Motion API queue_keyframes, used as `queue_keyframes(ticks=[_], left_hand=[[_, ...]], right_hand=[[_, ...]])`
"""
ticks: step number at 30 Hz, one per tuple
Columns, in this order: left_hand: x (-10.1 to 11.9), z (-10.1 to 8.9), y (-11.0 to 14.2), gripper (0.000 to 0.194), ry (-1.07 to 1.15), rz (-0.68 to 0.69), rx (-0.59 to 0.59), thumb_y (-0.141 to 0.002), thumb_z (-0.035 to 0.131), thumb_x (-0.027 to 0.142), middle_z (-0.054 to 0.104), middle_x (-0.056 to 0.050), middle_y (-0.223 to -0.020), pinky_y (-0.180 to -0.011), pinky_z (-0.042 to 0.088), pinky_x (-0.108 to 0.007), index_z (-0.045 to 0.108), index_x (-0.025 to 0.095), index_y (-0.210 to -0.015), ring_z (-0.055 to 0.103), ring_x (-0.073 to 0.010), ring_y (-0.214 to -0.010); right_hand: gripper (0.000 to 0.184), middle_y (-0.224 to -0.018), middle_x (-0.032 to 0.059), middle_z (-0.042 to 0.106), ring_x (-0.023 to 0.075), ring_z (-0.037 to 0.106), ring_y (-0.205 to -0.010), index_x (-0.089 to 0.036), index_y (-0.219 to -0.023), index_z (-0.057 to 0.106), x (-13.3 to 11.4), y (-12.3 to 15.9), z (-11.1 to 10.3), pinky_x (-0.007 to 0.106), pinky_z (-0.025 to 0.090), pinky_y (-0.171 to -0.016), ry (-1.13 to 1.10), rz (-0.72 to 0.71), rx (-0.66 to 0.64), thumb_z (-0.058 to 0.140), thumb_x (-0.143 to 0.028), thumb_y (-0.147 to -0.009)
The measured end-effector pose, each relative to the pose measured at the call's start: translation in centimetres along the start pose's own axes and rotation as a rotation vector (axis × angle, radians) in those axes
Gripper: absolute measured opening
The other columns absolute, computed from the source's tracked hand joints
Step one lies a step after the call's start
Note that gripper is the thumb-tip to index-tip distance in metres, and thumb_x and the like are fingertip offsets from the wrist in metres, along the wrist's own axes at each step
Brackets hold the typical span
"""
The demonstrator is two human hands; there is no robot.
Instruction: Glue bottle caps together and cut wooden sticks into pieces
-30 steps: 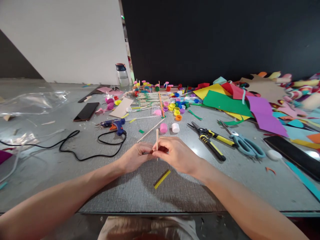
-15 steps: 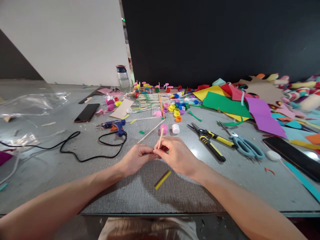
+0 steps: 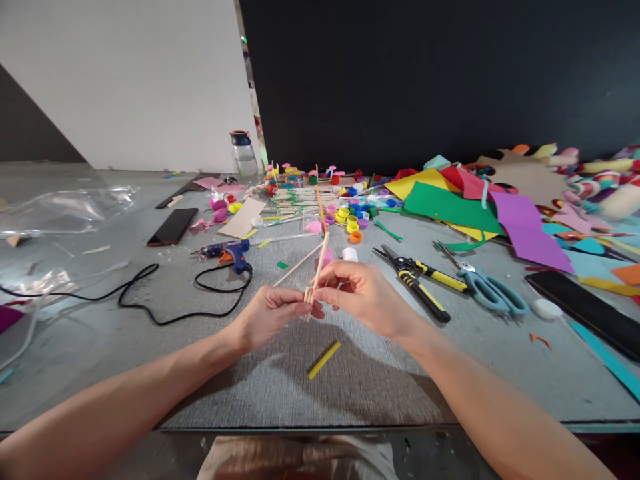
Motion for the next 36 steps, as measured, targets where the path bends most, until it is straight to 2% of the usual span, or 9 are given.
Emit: queue_keyframes(ticks=[2, 5, 9, 13, 17, 22, 29, 36], left_hand=[[0.0, -0.1, -0.2, 0.022, -0.035, 0.048, -0.003, -0.09, 0.063, 0.03, 0.078, -0.005, -0.09, -0.084, 0.048, -0.031, 0.08, 0.017, -0.087, 0.066, -0.0173, -0.084], [0.6, -0.1, -0.5, 0.018, -0.1, 0.187, -0.006, -0.09, 0.064, 0.026, 0.077, -0.006, -0.1, -0.093, 0.047, -0.032, 0.079, 0.019, -0.084, 0.066, -0.0191, -0.098], [1.1, 0.0, -0.8, 0.015, -0.327, 0.31, -0.029, -0.09, 0.066, 0.022, 0.078, -0.004, -0.1, -0.107, 0.04, -0.037, 0.079, 0.023, -0.084, 0.062, -0.021, -0.112], [0.3, 0.1, -1.1, 0.017, -0.499, 0.232, -0.074, -0.092, 0.064, 0.021, 0.079, -0.002, -0.102, -0.113, 0.033, -0.041, 0.078, 0.024, -0.084, 0.057, -0.0231, -0.123], [0.1, -0.1, -1.2, 0.021, -0.518, 0.17, -0.085, -0.092, 0.062, 0.024, 0.078, -0.002, -0.1, -0.112, 0.034, -0.04, 0.077, 0.023, -0.078, 0.058, -0.0239, -0.125], [0.2, 0.0, -1.1, 0.022, -0.542, 0.134, -0.091, -0.093, 0.061, 0.024, 0.077, -0.002, -0.102, -0.116, 0.026, -0.046, 0.076, 0.023, -0.077, 0.058, -0.0251, -0.125], [0.4, 0.3, -1.1, 0.023, -0.484, 0.141, -0.111, -0.092, 0.06, 0.022, 0.077, -0.001, -0.106, -0.114, 0.025, -0.043, 0.075, 0.021, -0.074, 0.065, -0.0215, -0.109], [0.6, 0.1, -0.8, 0.021, -0.58, 0.142, -0.072, -0.093, 0.062, 0.023, 0.077, -0.002, -0.097, -0.115, 0.023, -0.048, 0.076, 0.023, -0.078, 0.057, -0.0267, -0.126]], right_hand=[[0.013, -0.084, 0.0044, 0.07, 0.0163, 0.063, -0.074, -0.02, -0.081, 0.072, -0.4, 0.0, 0.4, 0.032, 0.051, -0.067, 0.143, -0.066, -0.031, 0.068, -0.028, -0.09], [0.014, -0.083, 0.0036, 0.068, 0.0171, 0.062, -0.078, -0.02, -0.078, 0.07, -0.5, 0.0, 1.0, 0.033, 0.049, -0.072, 0.331, -0.155, -0.018, 0.066, -0.02, -0.091], [0.015, -0.08, 0.0023, 0.067, 0.0159, 0.06, -0.075, -0.02, -0.077, 0.068, 0.2, 0.1, 1.7, 0.03, 0.047, -0.069, 0.402, -0.204, -0.027, 0.065, -0.018, -0.092], [0.016, -0.081, 0.0025, 0.068, 0.0162, 0.061, -0.075, -0.02, -0.077, 0.068, 0.7, 0.1, 1.8, 0.03, 0.048, -0.069, 0.414, -0.22, -0.036, 0.065, -0.02, -0.092], [0.015, -0.083, 0.0028, 0.07, 0.0169, 0.063, -0.077, -0.021, -0.079, 0.071, 1.0, 0.0, 1.8, 0.031, 0.049, -0.072, 0.363, -0.186, -0.029, 0.065, -0.022, -0.093], [0.015, -0.08, 0.0018, 0.071, 0.0165, 0.065, -0.075, -0.021, -0.077, 0.07, 1.5, 0.0, 1.8, 0.03, 0.05, -0.07, 0.306, -0.136, -0.011, 0.065, -0.021, -0.091], [0.016, -0.078, 0.0025, 0.072, 0.0167, 0.063, -0.071, -0.02, -0.079, 0.072, 1.5, 0.1, 1.9, 0.03, 0.049, -0.066, 0.359, -0.138, 0.016, 0.062, -0.022, -0.092], [0.014, -0.075, 0.0015, 0.068, 0.0155, 0.059, -0.067, -0.02, -0.079, 0.069, 1.4, 0.3, 2.0, 0.029, 0.046, -0.063, 0.413, -0.145, 0.005, 0.063, -0.02, -0.091]])
Point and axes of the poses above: each hand's wrist, its own y-axis away from the middle knuckle, its own z-axis out of the palm, x = y × z, the point moved 9 cm from there along -y, towards the middle knuckle
